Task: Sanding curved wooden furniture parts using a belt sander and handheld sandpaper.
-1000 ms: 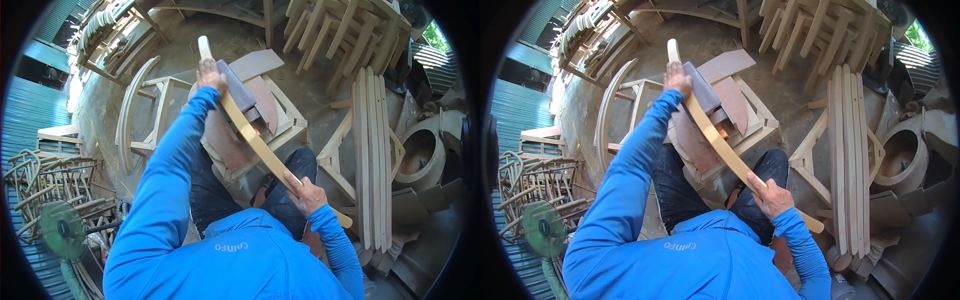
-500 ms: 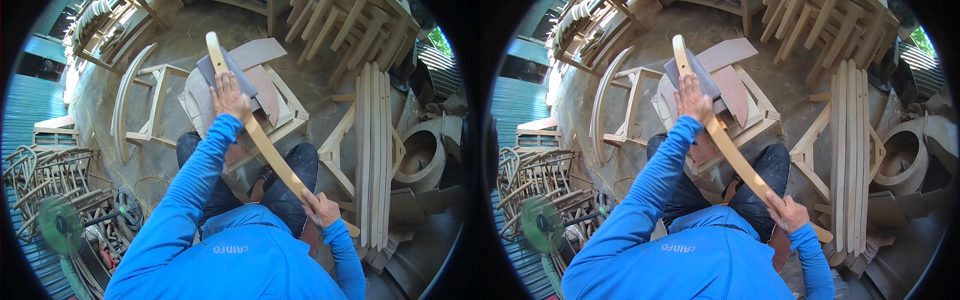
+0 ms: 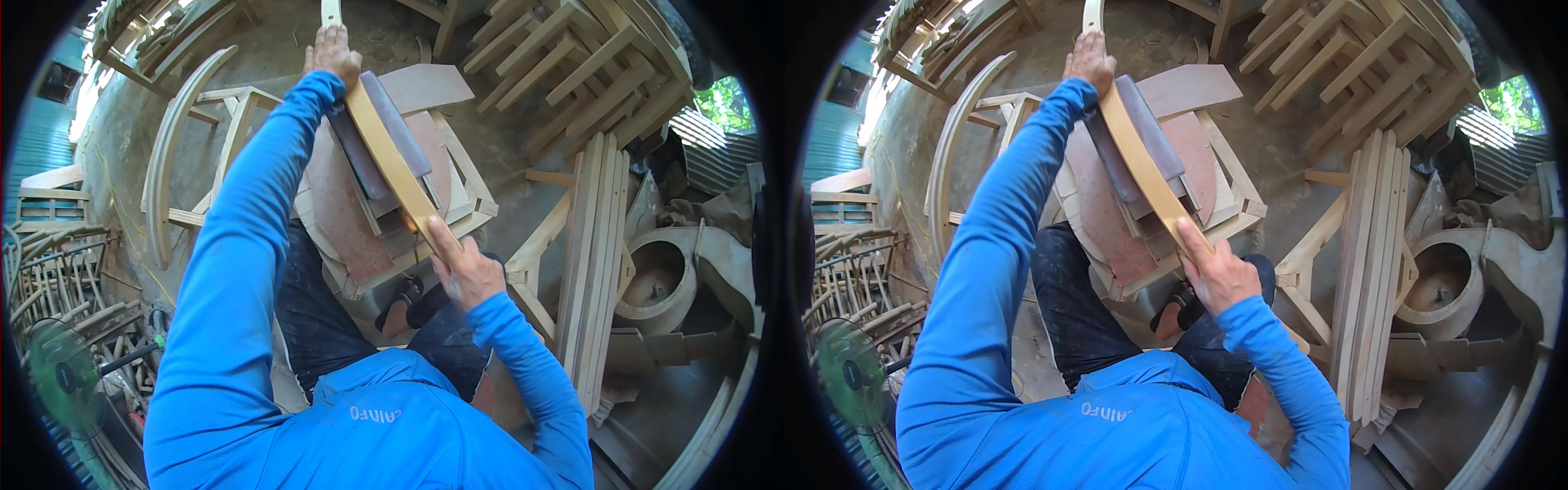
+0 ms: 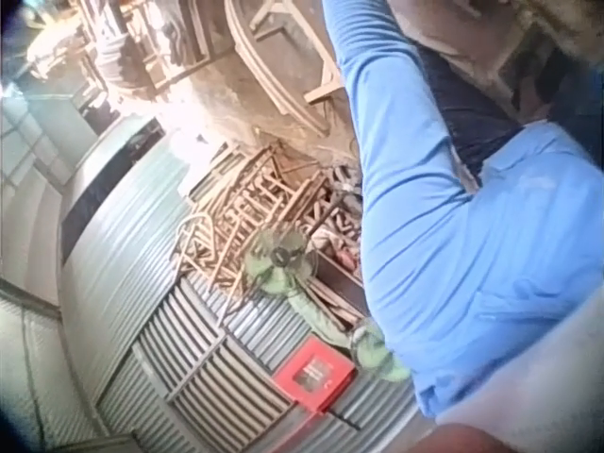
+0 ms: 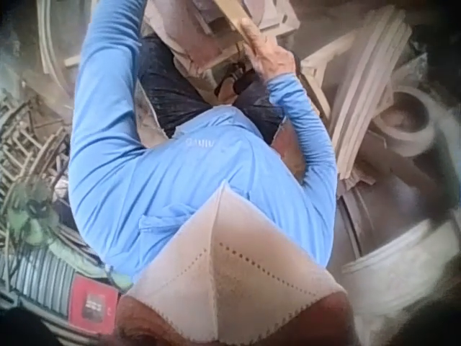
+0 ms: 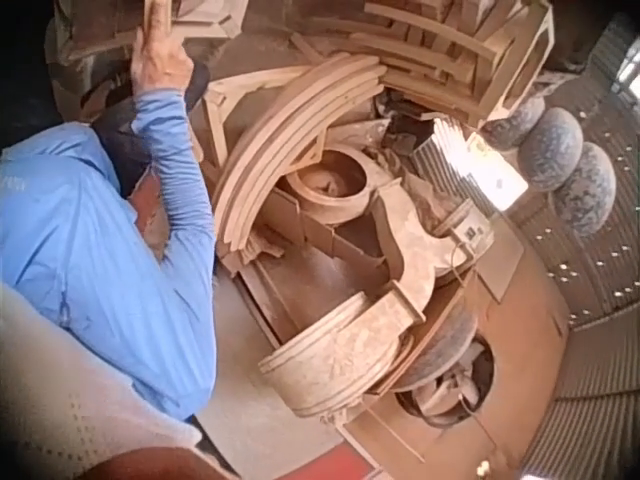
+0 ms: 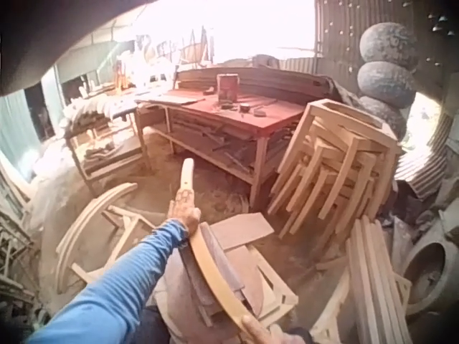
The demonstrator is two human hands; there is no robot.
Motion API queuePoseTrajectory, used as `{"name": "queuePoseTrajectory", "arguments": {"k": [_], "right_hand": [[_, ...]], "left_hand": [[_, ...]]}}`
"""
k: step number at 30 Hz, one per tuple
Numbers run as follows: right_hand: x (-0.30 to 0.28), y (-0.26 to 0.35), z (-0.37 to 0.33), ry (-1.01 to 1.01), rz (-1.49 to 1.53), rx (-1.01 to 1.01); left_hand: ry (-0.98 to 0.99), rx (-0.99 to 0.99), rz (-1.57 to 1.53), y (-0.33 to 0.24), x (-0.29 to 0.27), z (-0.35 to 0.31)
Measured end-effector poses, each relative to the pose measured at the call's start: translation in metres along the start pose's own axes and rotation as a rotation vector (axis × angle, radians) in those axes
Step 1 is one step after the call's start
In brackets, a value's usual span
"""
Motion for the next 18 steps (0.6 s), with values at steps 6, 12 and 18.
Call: {"name": "queuePoseTrajectory", "arguments": {"k": [6, 12, 18], "right_hand": [[0.012, -0.004, 0.063, -0.045, -0.016, 0.056], [0.010, 0.001, 0.043, -0.048, 0.068, 0.015], [0.007, 0.014, -0.079, -0.008, 0.119, -0.030]], "left_hand": [[0.055, -0.089, 0.111, -0.002, 0.001, 0.025], [-0.013, -0.105, 0.062, -0.022, -0.012, -0.077], [0.077, -0.186, 0.100, -0.051, -0.046, -0.202]]}}
Point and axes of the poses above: each hand's wrist, its own z-axis towards the middle knuckle, its own x-axis out of the palm, y = z × x, the point moved 7 cm from there along z, towards the middle knuckle, and after that the axes turned 11 degrees about -x, right-handed, at the moved point
